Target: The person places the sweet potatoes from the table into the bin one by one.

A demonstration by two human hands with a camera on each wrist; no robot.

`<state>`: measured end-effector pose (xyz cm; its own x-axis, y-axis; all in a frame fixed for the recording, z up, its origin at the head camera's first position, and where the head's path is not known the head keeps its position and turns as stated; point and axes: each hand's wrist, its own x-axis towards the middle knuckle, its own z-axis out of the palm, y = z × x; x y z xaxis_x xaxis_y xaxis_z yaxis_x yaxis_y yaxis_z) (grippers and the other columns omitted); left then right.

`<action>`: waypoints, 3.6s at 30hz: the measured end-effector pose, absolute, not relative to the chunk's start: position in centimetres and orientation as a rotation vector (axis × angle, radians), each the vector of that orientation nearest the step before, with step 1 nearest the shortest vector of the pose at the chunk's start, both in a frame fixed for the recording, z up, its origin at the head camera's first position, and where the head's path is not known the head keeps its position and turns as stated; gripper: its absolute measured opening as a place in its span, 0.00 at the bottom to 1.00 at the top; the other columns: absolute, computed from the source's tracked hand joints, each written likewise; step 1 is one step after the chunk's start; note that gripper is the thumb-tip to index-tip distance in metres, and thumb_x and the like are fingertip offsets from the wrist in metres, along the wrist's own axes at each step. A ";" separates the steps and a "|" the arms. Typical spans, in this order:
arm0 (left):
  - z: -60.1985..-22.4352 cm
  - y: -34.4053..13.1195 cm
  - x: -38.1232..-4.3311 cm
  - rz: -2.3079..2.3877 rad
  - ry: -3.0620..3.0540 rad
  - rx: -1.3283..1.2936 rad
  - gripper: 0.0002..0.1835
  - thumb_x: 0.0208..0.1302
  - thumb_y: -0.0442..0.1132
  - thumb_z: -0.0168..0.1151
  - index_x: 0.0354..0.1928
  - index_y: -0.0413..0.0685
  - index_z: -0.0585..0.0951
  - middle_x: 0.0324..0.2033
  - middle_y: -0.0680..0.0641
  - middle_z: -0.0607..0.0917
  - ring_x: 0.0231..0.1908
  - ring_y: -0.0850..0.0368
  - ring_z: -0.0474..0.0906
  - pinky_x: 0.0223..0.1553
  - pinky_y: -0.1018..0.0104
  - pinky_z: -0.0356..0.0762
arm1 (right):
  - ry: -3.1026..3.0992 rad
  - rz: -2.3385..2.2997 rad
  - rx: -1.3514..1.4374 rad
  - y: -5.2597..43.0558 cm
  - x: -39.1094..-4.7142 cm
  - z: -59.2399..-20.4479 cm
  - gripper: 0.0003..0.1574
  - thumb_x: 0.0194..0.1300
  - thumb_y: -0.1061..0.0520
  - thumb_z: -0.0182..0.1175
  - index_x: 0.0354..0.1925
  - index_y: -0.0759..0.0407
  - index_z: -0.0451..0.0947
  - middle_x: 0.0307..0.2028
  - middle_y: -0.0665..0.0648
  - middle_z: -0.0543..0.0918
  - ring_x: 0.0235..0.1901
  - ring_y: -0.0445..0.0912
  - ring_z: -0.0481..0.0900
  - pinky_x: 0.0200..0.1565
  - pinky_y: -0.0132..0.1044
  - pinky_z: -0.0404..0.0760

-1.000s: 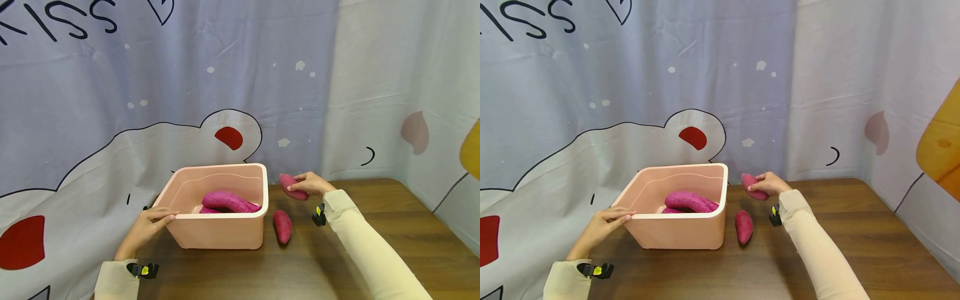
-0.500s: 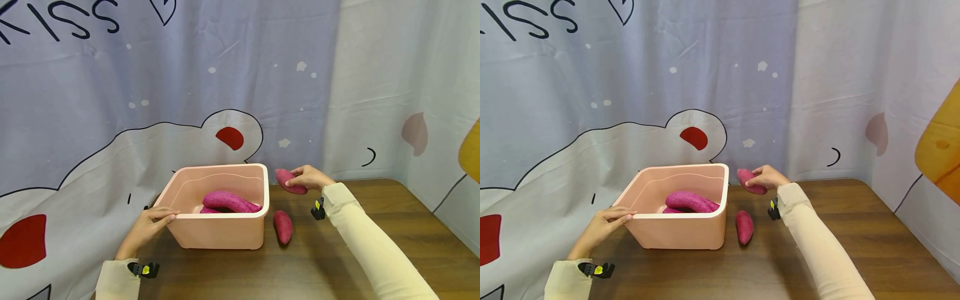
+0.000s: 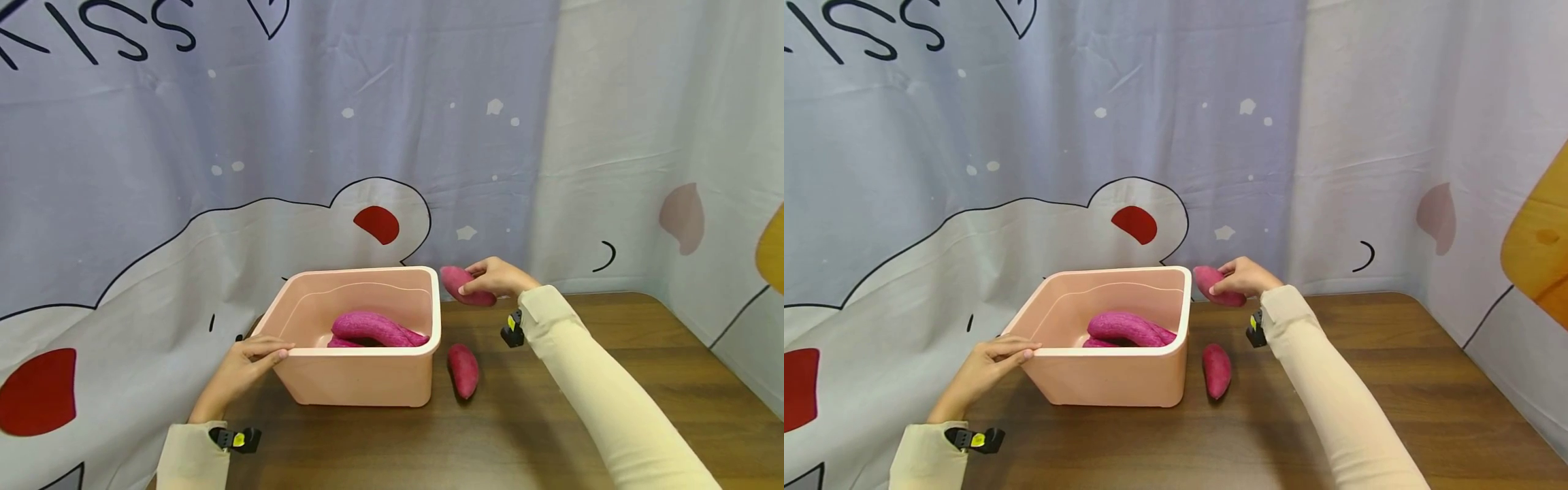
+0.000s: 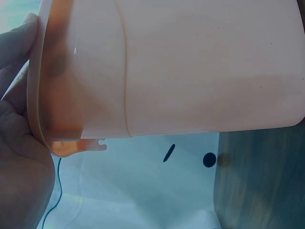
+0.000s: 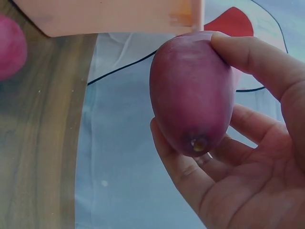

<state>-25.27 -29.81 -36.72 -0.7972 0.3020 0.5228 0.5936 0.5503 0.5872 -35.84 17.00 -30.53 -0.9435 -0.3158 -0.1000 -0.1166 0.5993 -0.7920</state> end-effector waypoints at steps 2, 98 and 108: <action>-36.7 -29.8 -25.2 -1.123 -2.435 -0.721 0.09 0.59 0.31 0.66 0.41 0.38 0.87 0.40 0.45 0.88 0.44 0.76 0.76 0.46 0.84 0.71 | 2.583 -1.273 -0.346 16.8 -35.9 -30.2 0.38 0.58 0.55 0.66 0.62 0.74 0.67 0.53 0.69 0.79 0.38 0.44 0.80 0.41 0.34 0.81; -35.6 -28.8 -24.1 -1.040 -2.426 -0.715 0.08 0.56 0.25 0.65 0.40 0.32 0.86 0.38 0.39 0.88 0.44 0.70 0.78 0.47 0.85 0.69 | 2.548 -1.232 -0.487 3.8 -38.2 -27.9 0.34 0.55 0.59 0.69 0.61 0.61 0.74 0.57 0.60 0.79 0.50 0.50 0.79 0.55 0.39 0.78; -36.7 -29.7 -25.1 -1.053 -2.402 -0.774 0.10 0.56 0.28 0.67 0.41 0.41 0.87 0.38 0.44 0.88 0.44 0.70 0.78 0.48 0.83 0.70 | 2.515 -1.278 -0.461 3.1 -38.5 -28.9 0.35 0.54 0.62 0.69 0.62 0.61 0.73 0.58 0.61 0.77 0.50 0.51 0.79 0.54 0.41 0.79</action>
